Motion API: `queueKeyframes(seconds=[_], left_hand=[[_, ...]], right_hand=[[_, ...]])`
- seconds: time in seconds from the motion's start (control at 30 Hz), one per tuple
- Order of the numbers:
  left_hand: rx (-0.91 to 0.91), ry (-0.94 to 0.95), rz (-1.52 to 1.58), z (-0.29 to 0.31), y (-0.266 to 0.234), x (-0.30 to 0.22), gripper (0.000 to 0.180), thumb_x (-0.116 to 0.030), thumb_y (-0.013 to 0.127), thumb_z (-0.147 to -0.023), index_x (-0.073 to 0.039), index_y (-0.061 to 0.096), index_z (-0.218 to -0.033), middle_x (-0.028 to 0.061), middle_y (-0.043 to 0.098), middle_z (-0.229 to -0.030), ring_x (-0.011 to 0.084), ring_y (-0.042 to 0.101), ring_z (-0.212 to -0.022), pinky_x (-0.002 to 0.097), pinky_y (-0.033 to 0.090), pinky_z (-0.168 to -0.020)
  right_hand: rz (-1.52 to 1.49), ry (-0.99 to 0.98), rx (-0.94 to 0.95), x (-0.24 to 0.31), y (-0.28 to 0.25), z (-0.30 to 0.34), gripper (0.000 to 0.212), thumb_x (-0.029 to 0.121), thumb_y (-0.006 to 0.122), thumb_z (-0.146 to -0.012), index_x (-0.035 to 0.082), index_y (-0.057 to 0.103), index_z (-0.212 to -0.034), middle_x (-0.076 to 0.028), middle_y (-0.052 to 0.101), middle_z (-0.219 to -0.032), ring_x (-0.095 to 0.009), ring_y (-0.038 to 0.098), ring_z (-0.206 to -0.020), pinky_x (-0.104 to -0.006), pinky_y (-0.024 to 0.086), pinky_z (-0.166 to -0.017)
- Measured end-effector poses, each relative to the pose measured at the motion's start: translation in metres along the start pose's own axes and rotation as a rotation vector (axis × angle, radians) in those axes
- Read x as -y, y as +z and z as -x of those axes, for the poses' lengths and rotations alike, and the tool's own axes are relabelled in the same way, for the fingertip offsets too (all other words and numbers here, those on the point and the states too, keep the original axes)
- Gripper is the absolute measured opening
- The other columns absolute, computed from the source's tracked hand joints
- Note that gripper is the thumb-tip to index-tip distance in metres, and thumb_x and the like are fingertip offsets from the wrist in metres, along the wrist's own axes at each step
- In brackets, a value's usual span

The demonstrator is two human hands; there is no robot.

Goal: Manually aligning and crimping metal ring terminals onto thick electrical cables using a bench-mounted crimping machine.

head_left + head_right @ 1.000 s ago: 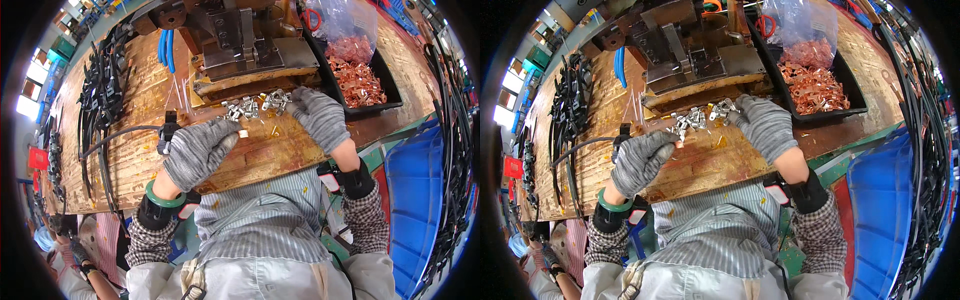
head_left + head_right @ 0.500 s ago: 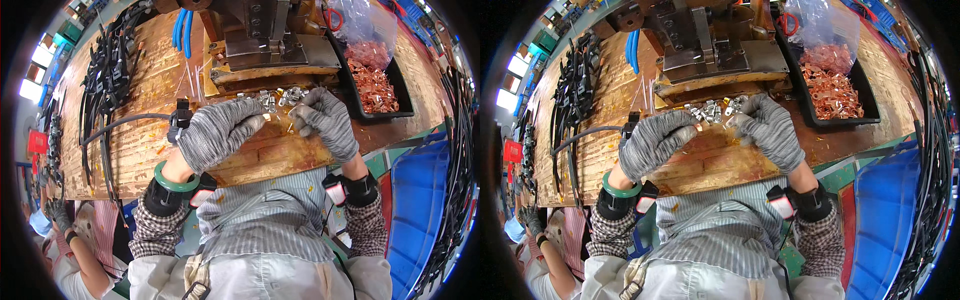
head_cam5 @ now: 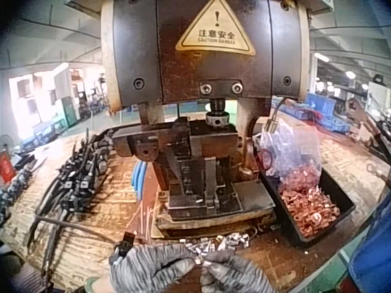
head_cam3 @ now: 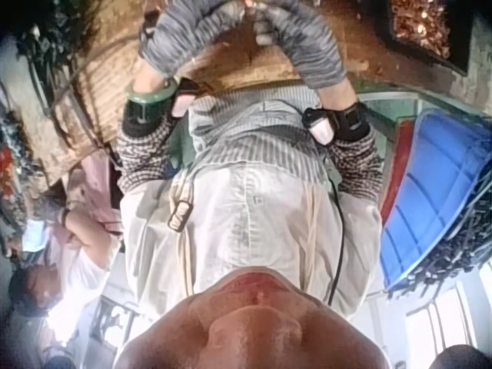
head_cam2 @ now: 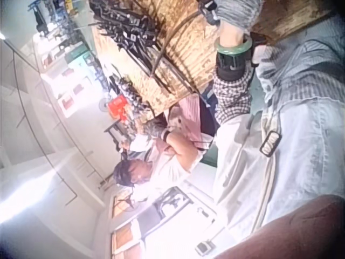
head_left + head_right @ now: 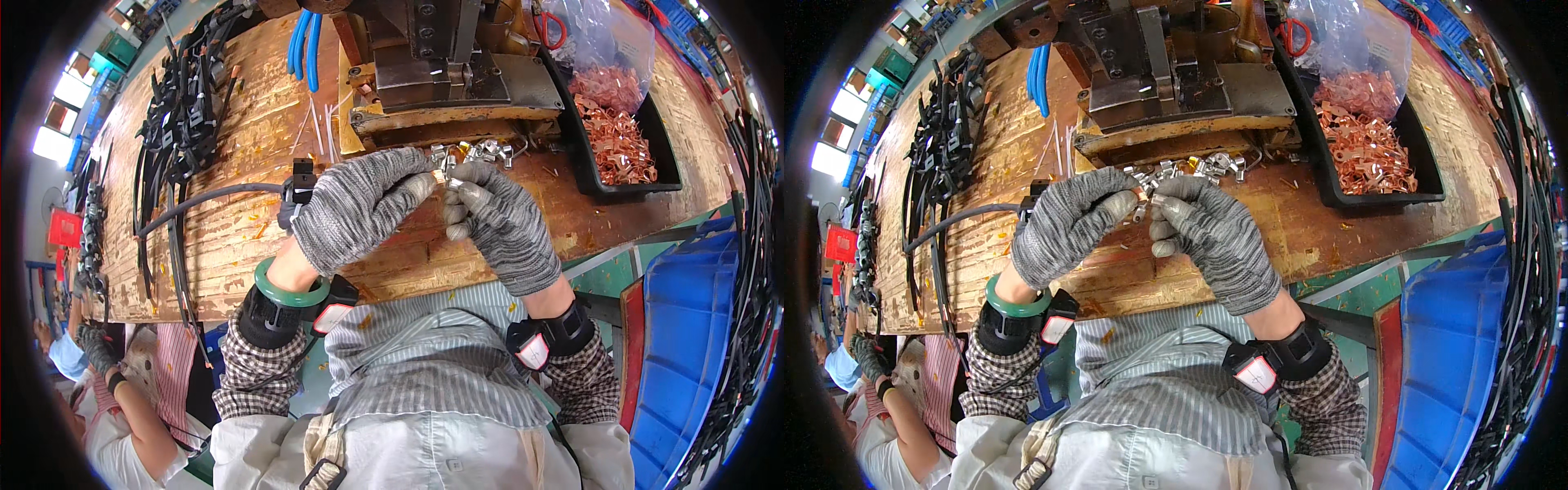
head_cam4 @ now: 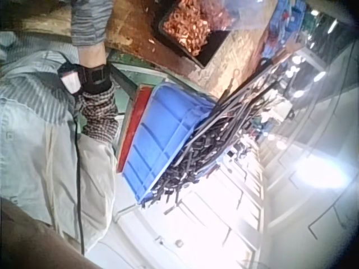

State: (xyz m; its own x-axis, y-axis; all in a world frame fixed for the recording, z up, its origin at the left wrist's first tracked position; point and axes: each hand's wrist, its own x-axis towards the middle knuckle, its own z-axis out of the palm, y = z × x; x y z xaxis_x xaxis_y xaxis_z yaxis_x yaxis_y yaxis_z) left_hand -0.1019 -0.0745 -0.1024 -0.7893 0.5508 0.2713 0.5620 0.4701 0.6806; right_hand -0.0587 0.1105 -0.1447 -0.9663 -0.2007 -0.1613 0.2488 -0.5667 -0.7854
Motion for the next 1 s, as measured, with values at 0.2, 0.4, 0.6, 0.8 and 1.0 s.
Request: queueKeyframes(seconds=[0.2,0.4,0.6,0.8,1.0], left_hand=[[-0.010,0.066,-0.007,-0.002,0.004,0.006,0.023,-0.017,0.058,-0.083,-0.001,0.060,-0.099,0.0130,0.062,-0.090,0.0256,0.061,-0.081,0.0309,0.048,-0.071],[-0.021,0.124,-0.047,0.000,0.005,0.009,0.021,-0.016,0.056,-0.083,0.000,0.060,-0.096,0.0143,0.062,-0.087,0.0279,0.061,-0.077,0.0326,0.048,-0.068],[0.043,0.082,-0.102,-0.004,0.000,0.000,0.023,-0.019,0.056,-0.083,-0.002,0.061,-0.098,0.0150,0.061,-0.086,0.0293,0.060,-0.076,0.0330,0.048,-0.067],[0.046,0.136,-0.167,-0.003,-0.002,-0.001,0.025,-0.020,0.056,-0.083,-0.002,0.061,-0.099,0.0157,0.061,-0.087,0.0297,0.060,-0.077,0.0339,0.048,-0.068],[0.084,0.090,-0.137,-0.004,0.000,-0.003,0.025,-0.018,0.055,-0.083,-0.002,0.061,-0.101,0.0158,0.060,-0.086,0.0304,0.059,-0.076,0.0339,0.048,-0.068]], right_hand=[[-0.005,-0.004,-0.027,-0.001,0.002,0.002,0.020,0.007,0.054,-0.086,-0.001,0.052,-0.103,-0.009,0.060,-0.087,-0.015,0.061,-0.075,-0.0254,0.054,-0.064],[-0.091,-0.025,0.015,-0.007,0.001,-0.003,0.020,0.008,0.055,-0.085,-0.001,0.053,-0.103,-0.009,0.061,-0.087,-0.016,0.062,-0.075,-0.0254,0.054,-0.065],[-0.138,-0.028,0.034,-0.011,-0.004,-0.008,0.020,0.008,0.055,-0.085,-0.001,0.055,-0.103,-0.009,0.062,-0.087,-0.016,0.062,-0.075,-0.0249,0.053,-0.065],[-0.144,-0.012,0.070,-0.009,-0.005,-0.010,0.022,0.009,0.057,-0.084,-0.001,0.054,-0.103,-0.008,0.061,-0.087,-0.016,0.062,-0.076,-0.0246,0.054,-0.065],[-0.111,0.005,0.100,-0.006,-0.011,-0.011,0.022,0.009,0.058,-0.083,-0.001,0.055,-0.103,-0.008,0.061,-0.089,-0.015,0.062,-0.076,-0.0244,0.054,-0.064]])
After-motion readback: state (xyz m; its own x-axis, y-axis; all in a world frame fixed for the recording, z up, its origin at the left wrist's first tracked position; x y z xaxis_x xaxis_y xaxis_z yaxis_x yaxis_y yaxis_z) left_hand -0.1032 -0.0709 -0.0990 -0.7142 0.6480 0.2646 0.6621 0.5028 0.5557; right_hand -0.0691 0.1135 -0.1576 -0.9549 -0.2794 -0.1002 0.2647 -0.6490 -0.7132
